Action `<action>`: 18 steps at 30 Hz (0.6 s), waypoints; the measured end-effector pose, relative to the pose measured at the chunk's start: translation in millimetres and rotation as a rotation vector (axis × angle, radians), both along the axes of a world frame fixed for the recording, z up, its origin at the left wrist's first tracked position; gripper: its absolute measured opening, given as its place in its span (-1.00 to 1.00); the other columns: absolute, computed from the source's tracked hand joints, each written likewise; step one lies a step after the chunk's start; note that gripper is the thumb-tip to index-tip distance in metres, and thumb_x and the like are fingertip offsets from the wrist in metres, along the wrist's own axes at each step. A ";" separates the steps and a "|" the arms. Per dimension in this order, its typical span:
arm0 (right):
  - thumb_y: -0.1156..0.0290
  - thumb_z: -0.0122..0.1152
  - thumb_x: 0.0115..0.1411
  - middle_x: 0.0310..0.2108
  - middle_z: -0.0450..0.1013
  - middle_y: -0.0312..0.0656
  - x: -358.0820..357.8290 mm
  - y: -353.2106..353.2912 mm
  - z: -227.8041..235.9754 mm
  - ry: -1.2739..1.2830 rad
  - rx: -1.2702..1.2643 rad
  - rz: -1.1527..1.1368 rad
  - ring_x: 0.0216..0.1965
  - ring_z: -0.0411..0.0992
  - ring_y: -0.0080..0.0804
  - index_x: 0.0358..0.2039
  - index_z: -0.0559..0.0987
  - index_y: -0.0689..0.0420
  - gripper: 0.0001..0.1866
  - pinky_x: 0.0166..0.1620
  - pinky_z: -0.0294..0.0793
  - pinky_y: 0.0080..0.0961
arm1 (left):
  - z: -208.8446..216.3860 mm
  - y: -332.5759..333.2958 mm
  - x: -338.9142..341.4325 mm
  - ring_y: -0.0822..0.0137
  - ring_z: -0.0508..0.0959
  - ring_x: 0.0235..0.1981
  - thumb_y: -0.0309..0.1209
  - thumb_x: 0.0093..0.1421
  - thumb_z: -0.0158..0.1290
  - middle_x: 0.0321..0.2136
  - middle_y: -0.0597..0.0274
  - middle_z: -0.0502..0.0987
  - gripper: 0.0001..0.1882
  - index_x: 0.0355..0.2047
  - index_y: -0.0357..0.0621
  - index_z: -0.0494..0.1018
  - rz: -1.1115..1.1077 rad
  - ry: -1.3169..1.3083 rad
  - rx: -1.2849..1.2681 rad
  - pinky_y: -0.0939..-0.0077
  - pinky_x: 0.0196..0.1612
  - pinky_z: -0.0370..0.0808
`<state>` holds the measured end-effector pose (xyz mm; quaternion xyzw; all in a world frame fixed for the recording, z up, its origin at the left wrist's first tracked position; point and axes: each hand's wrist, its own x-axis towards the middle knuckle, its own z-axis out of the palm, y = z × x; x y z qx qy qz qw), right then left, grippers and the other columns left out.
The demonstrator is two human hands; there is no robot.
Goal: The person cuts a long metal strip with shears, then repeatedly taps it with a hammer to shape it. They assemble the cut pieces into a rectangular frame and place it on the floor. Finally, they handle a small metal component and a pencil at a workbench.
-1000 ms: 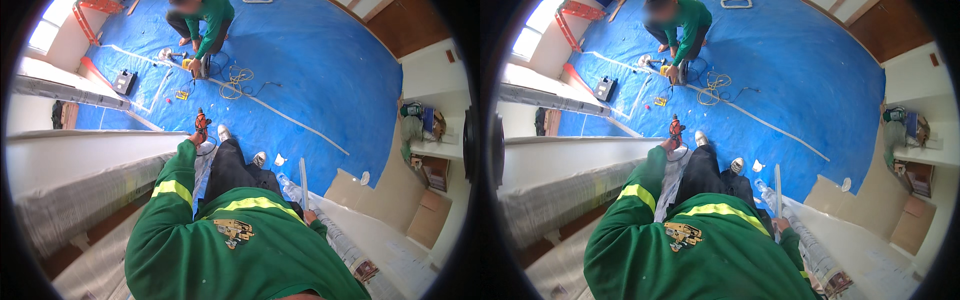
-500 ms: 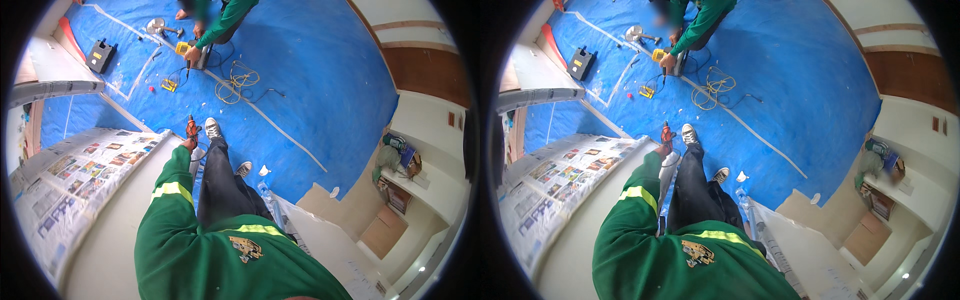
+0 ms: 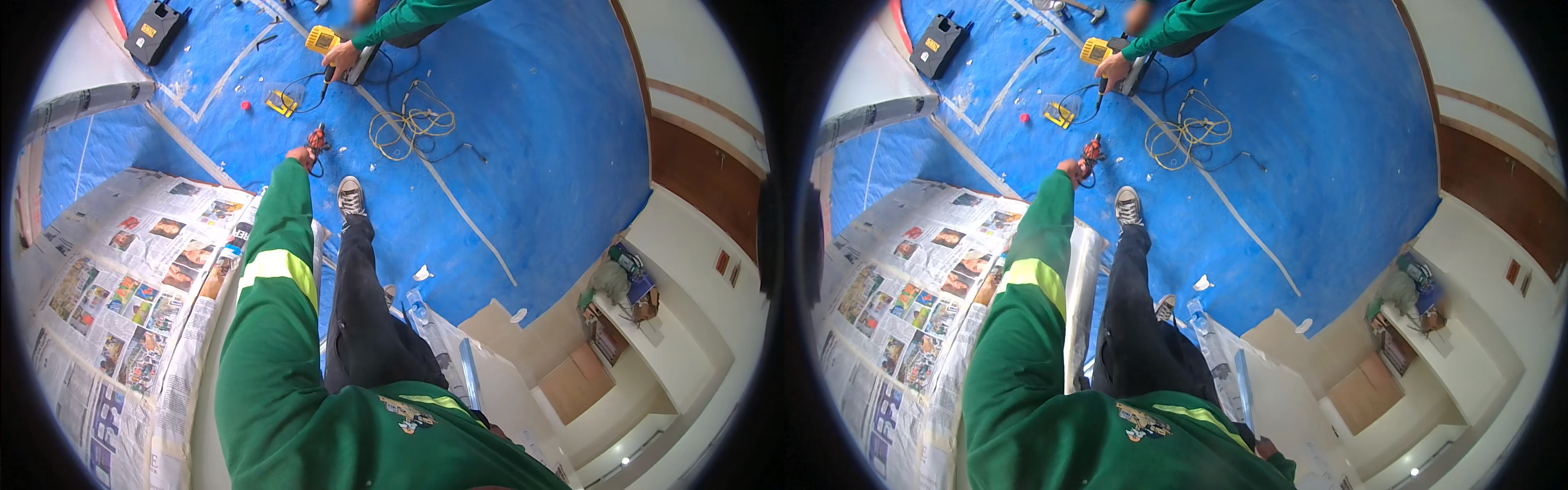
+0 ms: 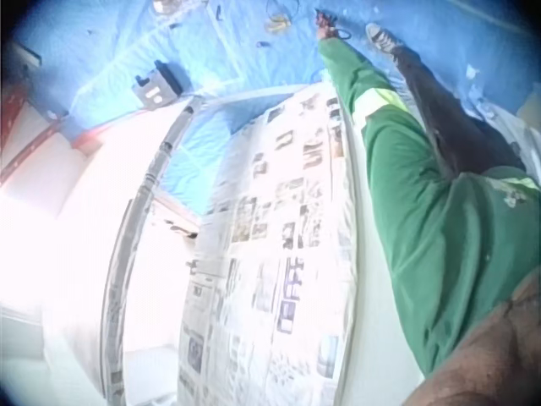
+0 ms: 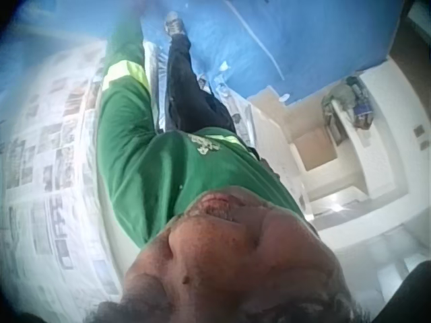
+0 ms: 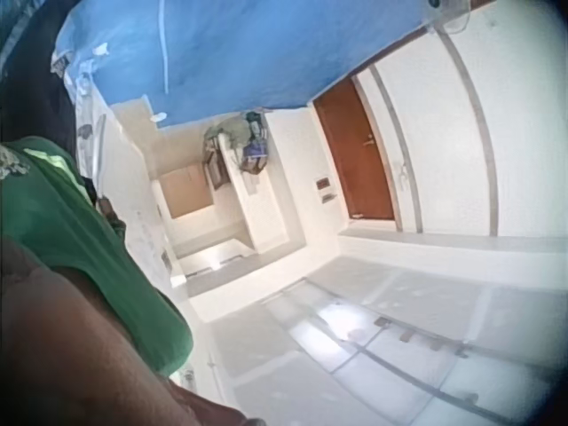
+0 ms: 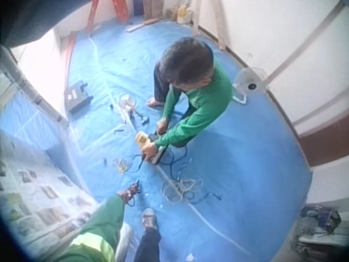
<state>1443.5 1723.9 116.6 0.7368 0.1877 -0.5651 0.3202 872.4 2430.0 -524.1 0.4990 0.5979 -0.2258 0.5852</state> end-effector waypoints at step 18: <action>0.12 0.06 0.39 -0.21 0.62 0.18 -32.4 23.4 -34.0 0.304 0.209 0.201 -0.13 0.57 0.27 0.06 0.65 0.07 -0.60 -0.01 0.52 0.08 | 36.9 -235.5 14.5 0.12 0.70 -0.37 -0.40 0.20 0.25 -0.25 0.02 0.65 -0.69 -0.04 -0.13 0.60 0.023 -0.043 0.825 0.16 -0.44 0.60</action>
